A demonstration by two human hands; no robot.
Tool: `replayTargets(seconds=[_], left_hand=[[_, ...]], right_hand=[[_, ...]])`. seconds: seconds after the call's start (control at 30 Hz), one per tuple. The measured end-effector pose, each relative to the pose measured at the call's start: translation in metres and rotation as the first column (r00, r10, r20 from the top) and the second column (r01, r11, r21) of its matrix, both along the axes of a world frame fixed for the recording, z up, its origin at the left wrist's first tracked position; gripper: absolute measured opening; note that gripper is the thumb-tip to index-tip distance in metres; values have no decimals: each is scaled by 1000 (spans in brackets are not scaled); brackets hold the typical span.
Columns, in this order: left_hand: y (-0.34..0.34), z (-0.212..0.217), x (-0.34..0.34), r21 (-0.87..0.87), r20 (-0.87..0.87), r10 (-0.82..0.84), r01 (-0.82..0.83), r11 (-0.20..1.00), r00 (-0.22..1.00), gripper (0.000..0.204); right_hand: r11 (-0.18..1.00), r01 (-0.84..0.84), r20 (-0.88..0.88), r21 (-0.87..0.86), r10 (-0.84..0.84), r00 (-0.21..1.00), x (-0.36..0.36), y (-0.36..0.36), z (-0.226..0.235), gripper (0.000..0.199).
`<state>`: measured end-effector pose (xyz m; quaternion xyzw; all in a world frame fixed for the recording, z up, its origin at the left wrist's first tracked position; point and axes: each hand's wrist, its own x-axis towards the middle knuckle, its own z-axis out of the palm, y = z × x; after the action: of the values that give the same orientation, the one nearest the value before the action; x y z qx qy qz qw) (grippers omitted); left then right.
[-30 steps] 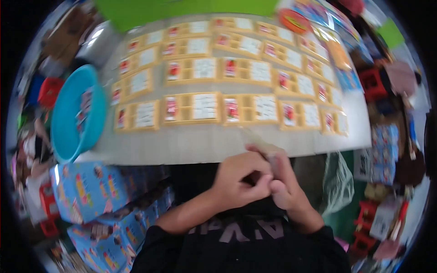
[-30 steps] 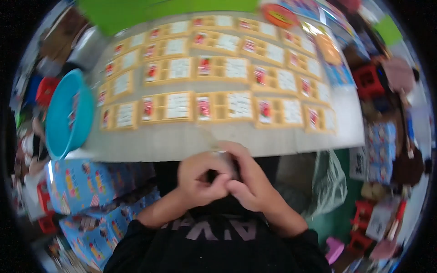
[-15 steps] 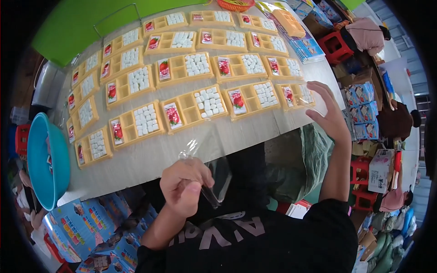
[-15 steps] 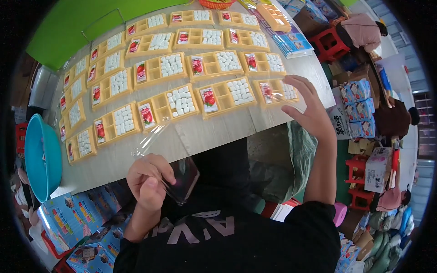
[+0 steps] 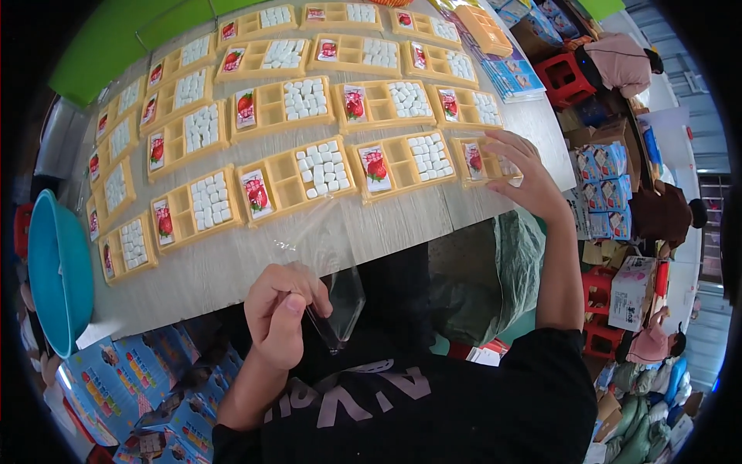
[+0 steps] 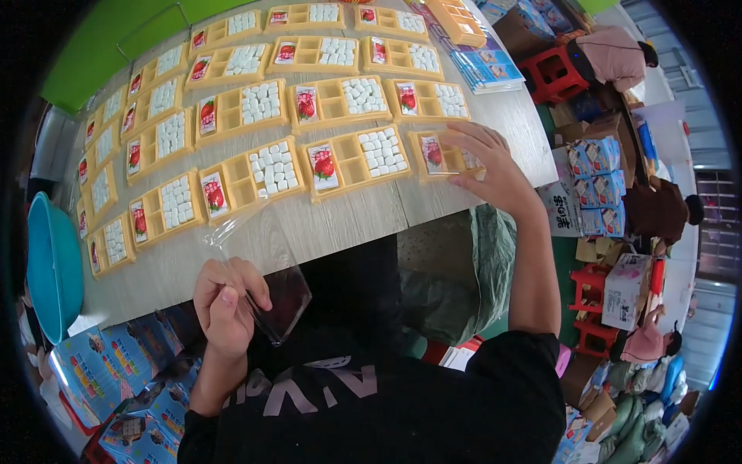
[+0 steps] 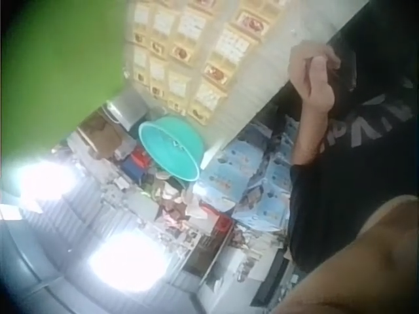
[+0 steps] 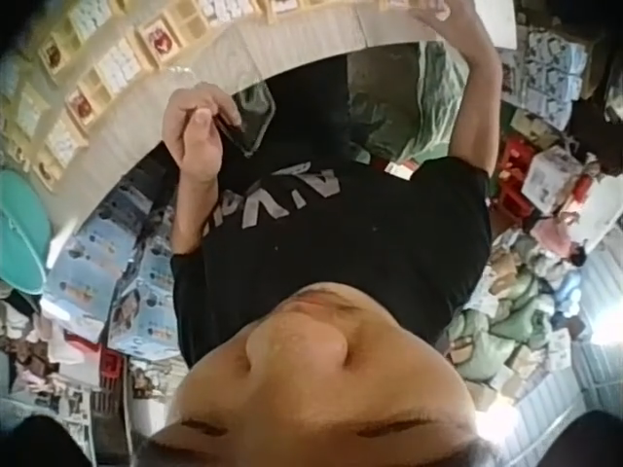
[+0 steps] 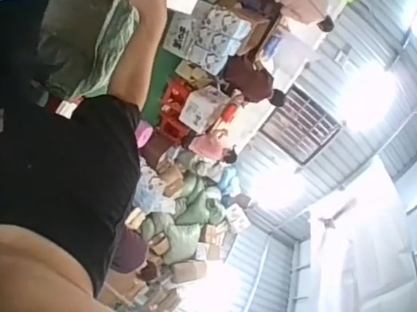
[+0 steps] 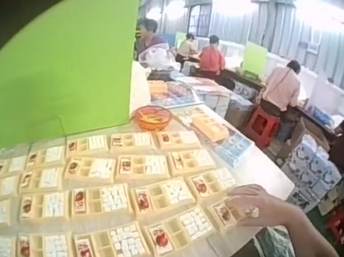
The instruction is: Packing small toy or food items into plastic trays and clear sleeves in a factory environment.
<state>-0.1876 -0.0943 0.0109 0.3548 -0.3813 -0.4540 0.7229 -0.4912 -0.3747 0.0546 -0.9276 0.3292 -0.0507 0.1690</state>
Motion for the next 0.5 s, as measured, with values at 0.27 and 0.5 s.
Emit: replayTargets(seconds=[0.27, 0.5], left_hand=[[1, 3, 0, 57, 13, -59, 58, 997, 998, 13], [-4, 6, -5, 69, 54, -92, 88, 994, 994, 15]], right_hand=[[997, -8, -82, -80, 1, 997, 3, 9, 6, 59], [994, -57, 357, 93, 20, 934, 59, 104, 24, 58]])
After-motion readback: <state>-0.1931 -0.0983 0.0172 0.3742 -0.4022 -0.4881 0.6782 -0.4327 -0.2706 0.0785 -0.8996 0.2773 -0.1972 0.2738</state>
